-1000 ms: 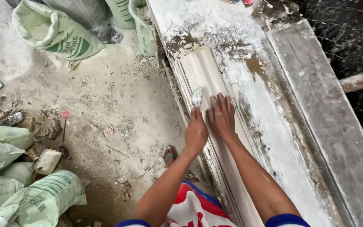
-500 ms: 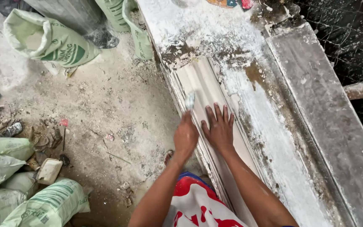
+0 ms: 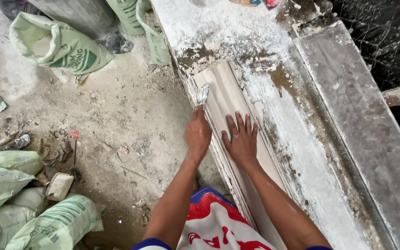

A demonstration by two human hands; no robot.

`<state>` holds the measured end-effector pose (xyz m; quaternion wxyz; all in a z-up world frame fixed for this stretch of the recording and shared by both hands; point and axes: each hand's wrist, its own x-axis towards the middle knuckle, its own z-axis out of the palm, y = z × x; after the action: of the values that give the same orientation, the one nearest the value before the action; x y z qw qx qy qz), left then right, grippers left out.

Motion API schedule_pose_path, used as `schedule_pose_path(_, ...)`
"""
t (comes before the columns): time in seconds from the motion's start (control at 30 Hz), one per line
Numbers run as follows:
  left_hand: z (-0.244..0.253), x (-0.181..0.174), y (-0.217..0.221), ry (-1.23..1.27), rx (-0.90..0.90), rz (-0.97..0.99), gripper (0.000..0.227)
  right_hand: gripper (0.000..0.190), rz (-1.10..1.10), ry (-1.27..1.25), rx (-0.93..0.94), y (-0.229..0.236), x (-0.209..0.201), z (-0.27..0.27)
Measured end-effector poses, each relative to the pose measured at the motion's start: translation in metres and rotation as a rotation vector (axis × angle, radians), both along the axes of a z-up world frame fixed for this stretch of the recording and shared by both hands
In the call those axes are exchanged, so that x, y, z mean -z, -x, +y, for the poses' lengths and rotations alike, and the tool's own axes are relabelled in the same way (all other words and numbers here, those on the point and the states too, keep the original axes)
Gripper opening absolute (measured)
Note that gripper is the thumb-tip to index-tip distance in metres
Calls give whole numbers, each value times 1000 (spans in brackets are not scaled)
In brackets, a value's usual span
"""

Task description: Using putty and a scraper to repair and finish a piece of decorative plaster molding.

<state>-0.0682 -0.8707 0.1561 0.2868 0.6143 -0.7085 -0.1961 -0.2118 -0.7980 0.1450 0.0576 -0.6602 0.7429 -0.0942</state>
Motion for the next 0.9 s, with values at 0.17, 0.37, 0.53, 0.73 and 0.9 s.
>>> schedule_pose_path(0.17, 18, 19, 14, -20, -3, -57, 46, 64, 23, -21, -1, 3, -1, -2)
schedule_pose_path(0.37, -19, -9, 7, -162, -32, 80, 44, 62, -9, -8, 11, 3, 1, -3)
schedule_pose_path(0.53, -27, -8, -3, -150, -55, 70, 40, 61, -13, 5, 18, 0, -9, -7)
schedule_pose_path(0.73, -28, 7, 0, -104, -42, 81, 46, 60, -14, 8, 19, 3, -11, -3)
schedule_pose_path(0.9, -52, 18, -11, 142, -72, 65, 44, 60, -7, 20, 7, -4, -10, 2)
